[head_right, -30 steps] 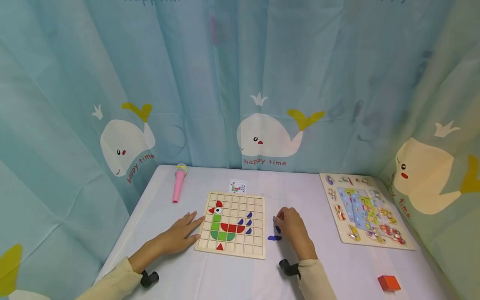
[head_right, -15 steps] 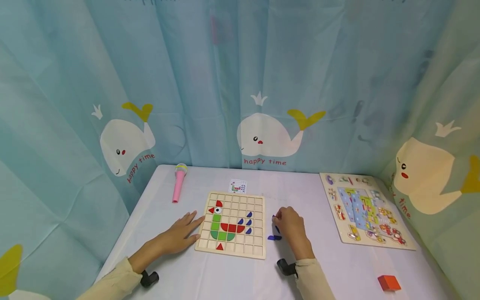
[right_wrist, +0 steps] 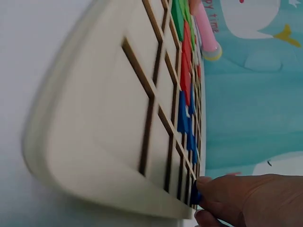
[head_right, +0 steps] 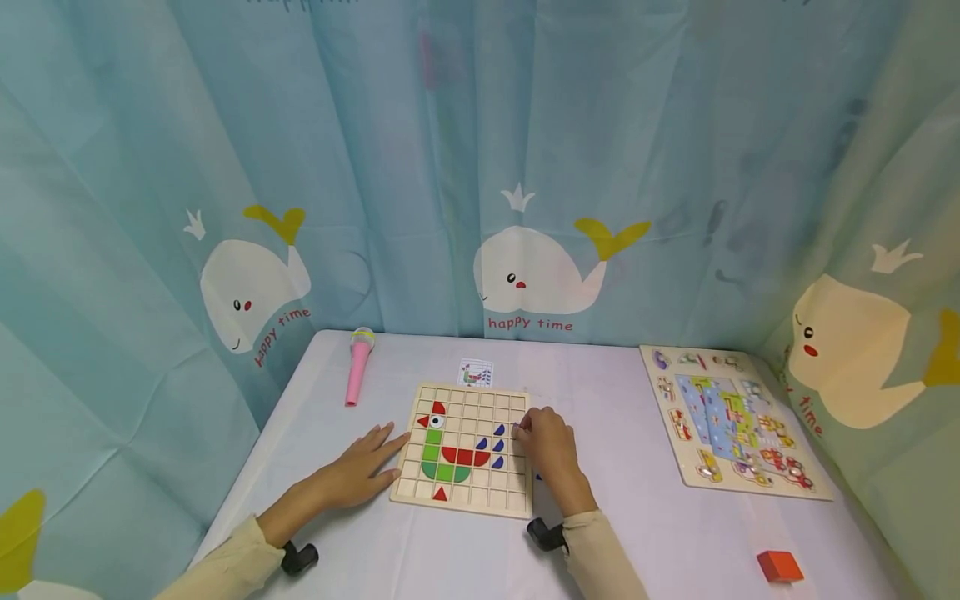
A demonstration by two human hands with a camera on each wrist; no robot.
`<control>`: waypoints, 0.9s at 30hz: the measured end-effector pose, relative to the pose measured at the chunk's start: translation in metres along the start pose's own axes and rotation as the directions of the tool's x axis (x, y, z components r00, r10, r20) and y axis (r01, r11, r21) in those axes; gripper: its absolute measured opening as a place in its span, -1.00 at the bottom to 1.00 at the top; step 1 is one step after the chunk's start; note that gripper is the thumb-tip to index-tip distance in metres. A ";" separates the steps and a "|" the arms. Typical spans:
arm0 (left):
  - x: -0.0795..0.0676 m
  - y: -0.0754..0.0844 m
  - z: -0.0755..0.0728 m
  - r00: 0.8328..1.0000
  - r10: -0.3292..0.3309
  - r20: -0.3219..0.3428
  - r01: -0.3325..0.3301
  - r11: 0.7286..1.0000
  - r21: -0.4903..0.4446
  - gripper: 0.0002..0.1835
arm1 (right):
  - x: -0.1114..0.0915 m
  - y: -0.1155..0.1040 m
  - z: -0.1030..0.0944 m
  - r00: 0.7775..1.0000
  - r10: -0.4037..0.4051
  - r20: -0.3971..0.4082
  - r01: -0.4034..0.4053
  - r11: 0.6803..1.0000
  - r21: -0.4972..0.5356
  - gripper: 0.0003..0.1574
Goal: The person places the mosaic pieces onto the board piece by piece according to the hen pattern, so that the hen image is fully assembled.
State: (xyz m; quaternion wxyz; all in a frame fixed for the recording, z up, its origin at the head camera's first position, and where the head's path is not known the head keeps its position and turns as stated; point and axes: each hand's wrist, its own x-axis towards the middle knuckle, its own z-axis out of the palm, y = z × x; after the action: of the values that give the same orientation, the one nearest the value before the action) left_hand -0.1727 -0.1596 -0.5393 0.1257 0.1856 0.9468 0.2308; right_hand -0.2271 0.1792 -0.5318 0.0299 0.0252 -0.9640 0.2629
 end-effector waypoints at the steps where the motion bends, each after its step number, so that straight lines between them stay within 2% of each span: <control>1: 0.000 0.000 0.000 1.000 0.000 0.001 0.000 1.000 0.000 -0.34 | -0.001 -0.001 0.001 1.000 -0.007 0.005 0.007 1.000 -0.010 -0.78; 9: 0.000 0.000 0.000 1.000 -0.003 -0.005 0.003 1.000 -0.001 -0.34 | -0.004 -0.005 0.003 1.000 -0.026 0.014 0.027 0.998 -0.052 -0.82; 17: 0.001 0.000 0.000 1.000 0.002 0.002 -0.002 1.000 0.010 -0.34 | -0.001 -0.005 0.000 0.998 -0.030 0.048 0.038 0.985 -0.166 -0.85; 27: 0.000 -0.001 0.001 1.000 0.000 -0.010 0.001 1.000 0.018 -0.34 | -0.002 -0.005 -0.001 0.999 -0.026 0.046 0.032 0.990 -0.134 -0.87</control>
State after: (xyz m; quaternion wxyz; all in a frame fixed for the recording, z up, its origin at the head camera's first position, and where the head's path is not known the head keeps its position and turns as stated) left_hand -0.1722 -0.1596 -0.5407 0.1193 0.1854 0.9495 0.2231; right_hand -0.2245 0.1756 -0.5291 0.0139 0.0429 -0.9795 0.1962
